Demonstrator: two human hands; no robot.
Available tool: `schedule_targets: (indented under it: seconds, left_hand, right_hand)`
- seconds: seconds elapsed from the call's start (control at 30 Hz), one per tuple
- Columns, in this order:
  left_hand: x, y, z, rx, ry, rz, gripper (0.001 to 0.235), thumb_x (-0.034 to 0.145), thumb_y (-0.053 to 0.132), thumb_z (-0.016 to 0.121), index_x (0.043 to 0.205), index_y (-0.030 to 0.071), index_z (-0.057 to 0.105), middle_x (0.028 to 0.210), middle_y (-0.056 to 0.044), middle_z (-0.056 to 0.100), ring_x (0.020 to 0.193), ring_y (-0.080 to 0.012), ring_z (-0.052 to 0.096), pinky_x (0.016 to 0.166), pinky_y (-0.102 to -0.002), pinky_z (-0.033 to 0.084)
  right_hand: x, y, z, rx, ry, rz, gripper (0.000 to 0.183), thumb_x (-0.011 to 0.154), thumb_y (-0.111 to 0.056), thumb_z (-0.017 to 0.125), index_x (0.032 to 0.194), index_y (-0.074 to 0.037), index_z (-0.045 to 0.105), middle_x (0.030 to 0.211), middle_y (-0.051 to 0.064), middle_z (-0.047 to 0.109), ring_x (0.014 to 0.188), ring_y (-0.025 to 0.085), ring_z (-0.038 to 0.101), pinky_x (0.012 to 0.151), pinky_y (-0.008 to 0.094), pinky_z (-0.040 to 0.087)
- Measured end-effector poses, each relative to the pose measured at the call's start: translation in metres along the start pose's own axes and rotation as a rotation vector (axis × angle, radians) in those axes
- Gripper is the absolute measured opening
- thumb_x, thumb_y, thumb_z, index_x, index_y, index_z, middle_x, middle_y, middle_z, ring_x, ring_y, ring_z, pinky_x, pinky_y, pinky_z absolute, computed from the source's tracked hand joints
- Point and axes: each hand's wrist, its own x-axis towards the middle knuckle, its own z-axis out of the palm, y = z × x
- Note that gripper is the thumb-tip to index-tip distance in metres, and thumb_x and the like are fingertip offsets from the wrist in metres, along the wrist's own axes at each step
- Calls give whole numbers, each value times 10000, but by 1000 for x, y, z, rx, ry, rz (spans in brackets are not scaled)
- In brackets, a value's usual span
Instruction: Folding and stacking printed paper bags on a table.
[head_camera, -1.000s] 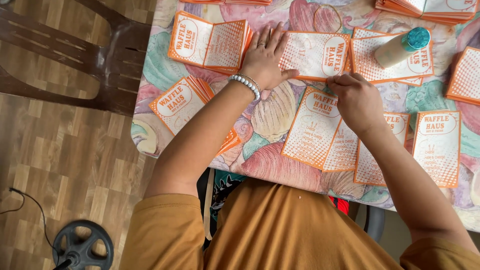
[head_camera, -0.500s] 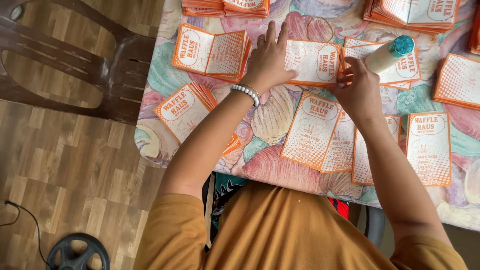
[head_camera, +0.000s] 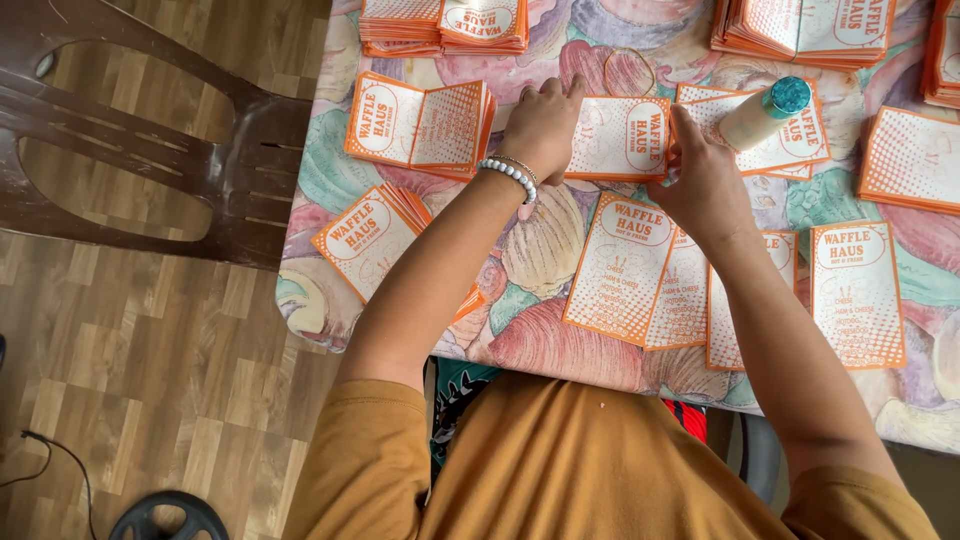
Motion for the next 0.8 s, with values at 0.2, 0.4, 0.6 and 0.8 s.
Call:
schedule_targets:
  seconds: [0.2,0.4,0.6,0.8]
  left_hand:
    - [-17,0,-29,198,-20,51,1377,494,350,977,1597,113,187,1399,-150,509,1347,-444,454,830,-444,573]
    - [-11,-16,-14,83,75,262,1454,452,390,1037,1566,59,163,1451,-153,504,1257,-345,561,975,-483,508]
    - [-4,-25,-7,71,84,340,1460,450,416,1053,1559,38,180,1404,-172,538,1243,-330,581,1012,-475,482]
    - [-4,-27,-8,63,102,357,1061,427,349,1026,1313,96,501,1280,-85,588,1156,-272,614,955,-476,489]
  right_hand:
    - [42,-21,-20,-308,-257,-254,1363,543,-375,938,1653,-86,202,1654,274,260,1522,425,232,1185,536,283]
    - [71,-28,-26,-306,-497,-146,1366,560,-375,954,1673,-175,188,1499,186,472,1479,423,345,1085,551,399]
    - [69,-15,-21,-220,-423,-255,1251,567,-558,878,1627,-177,334,1601,157,409,1404,385,427,1122,508,349]
    - [56,-1,35,-158,-109,-479,617,1126,-337,339,1596,62,322,1660,297,244,1525,499,219,1217,597,233]
